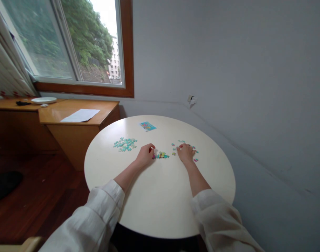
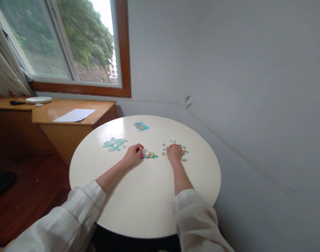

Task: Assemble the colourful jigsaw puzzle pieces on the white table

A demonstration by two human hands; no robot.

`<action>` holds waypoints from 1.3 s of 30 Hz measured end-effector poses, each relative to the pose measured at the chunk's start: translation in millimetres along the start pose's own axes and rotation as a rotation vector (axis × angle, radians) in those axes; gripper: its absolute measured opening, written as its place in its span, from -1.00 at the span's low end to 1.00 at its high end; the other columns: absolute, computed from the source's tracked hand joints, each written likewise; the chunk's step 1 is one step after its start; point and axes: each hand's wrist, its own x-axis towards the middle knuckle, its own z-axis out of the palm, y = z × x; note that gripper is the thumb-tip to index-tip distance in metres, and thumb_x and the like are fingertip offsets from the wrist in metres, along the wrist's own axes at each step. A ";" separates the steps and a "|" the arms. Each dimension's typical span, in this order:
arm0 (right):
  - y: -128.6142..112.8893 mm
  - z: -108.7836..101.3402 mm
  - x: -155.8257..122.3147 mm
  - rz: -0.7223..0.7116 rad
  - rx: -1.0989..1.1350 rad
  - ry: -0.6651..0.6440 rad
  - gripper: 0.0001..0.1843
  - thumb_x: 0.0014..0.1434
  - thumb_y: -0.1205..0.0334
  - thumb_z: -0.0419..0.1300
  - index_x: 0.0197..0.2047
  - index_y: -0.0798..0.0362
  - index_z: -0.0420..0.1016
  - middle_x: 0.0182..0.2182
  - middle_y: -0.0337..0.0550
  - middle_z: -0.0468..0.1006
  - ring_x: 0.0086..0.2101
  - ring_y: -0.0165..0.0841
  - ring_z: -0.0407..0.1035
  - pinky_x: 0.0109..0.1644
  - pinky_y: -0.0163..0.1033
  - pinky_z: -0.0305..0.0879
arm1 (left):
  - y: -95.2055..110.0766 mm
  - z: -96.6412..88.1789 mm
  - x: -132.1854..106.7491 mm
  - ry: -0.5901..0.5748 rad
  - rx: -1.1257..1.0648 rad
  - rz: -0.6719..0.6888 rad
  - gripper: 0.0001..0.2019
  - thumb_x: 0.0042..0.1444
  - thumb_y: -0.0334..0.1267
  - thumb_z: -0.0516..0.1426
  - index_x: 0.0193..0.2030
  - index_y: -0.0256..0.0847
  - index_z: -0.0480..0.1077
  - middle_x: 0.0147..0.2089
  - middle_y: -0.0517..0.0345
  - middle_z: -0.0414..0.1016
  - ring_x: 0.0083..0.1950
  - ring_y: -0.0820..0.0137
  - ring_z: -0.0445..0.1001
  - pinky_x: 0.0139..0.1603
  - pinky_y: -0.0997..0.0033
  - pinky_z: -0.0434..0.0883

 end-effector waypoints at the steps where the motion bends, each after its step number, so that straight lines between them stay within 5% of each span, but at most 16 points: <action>1: 0.4 0.7 0.5 -0.008 0.011 0.003 -0.77 0.10 0.20 0.11 -0.19 0.10 0.46 -0.14 0.03 0.47 -0.07 -0.11 0.25 -0.02 -0.02 0.03 | 0.0 0.0 0.0 -0.001 -0.002 -0.001 -0.80 0.00 -0.43 -0.01 -0.32 -0.26 0.42 -0.62 0.30 0.23 -0.55 0.51 0.19 -0.44 0.49 0.16; 11: 4.8 6.7 3.2 -0.093 0.096 0.048 -0.87 0.04 0.36 0.10 -0.33 0.06 0.46 -0.36 -0.10 0.55 -0.23 -0.22 0.34 -0.11 -0.10 0.08 | 6.5 -3.0 -1.3 -0.004 0.016 -0.013 -0.80 0.00 -0.45 -0.01 -0.34 -0.27 0.42 -0.64 0.32 0.21 -0.55 0.51 0.18 -0.43 0.50 0.17; 18: 5.7 16.4 7.3 -0.177 0.480 0.081 -0.87 -0.03 0.34 0.07 -0.38 0.06 0.43 -0.48 -0.20 0.49 -0.44 -0.37 0.33 -0.26 -0.26 0.23 | 7.9 -3.8 -1.9 -0.015 0.023 -0.018 -0.79 0.01 -0.44 -0.03 -0.32 -0.27 0.42 -0.63 0.31 0.21 -0.54 0.52 0.20 -0.42 0.51 0.17; 24: -5.3 11.0 5.8 -0.223 0.688 0.086 -0.83 -0.07 0.33 0.04 -0.44 0.09 0.45 -0.40 -0.10 0.52 -0.36 -0.33 0.37 -0.15 -0.18 0.28 | 9.8 -4.4 -2.5 -0.008 0.006 -0.024 -0.80 0.00 -0.45 -0.02 -0.33 -0.26 0.42 -0.63 0.31 0.21 -0.54 0.51 0.19 -0.43 0.49 0.17; 32: -26.5 2.1 -9.5 -0.148 1.113 -0.179 -0.73 -0.16 0.10 0.19 -0.38 0.07 0.38 -0.49 -0.24 0.41 -0.46 -0.32 0.44 -0.40 -0.24 0.32 | 13.5 -4.7 -2.7 -0.010 -0.012 -0.020 -0.83 -0.01 -0.41 0.01 -0.34 -0.26 0.42 -0.64 0.32 0.23 -0.55 0.52 0.19 -0.44 0.50 0.16; 39: -42.6 -5.7 -27.5 -0.260 1.198 -0.423 -0.69 -0.21 0.22 0.27 -0.32 0.08 0.40 -0.44 -0.24 0.45 -0.47 -0.40 0.43 -0.32 -0.24 0.35 | 11.7 -2.5 -0.8 -0.030 0.028 0.004 -0.81 0.03 -0.30 0.02 -0.36 -0.30 0.43 -0.60 0.27 0.27 -0.53 0.51 0.21 -0.43 0.50 0.16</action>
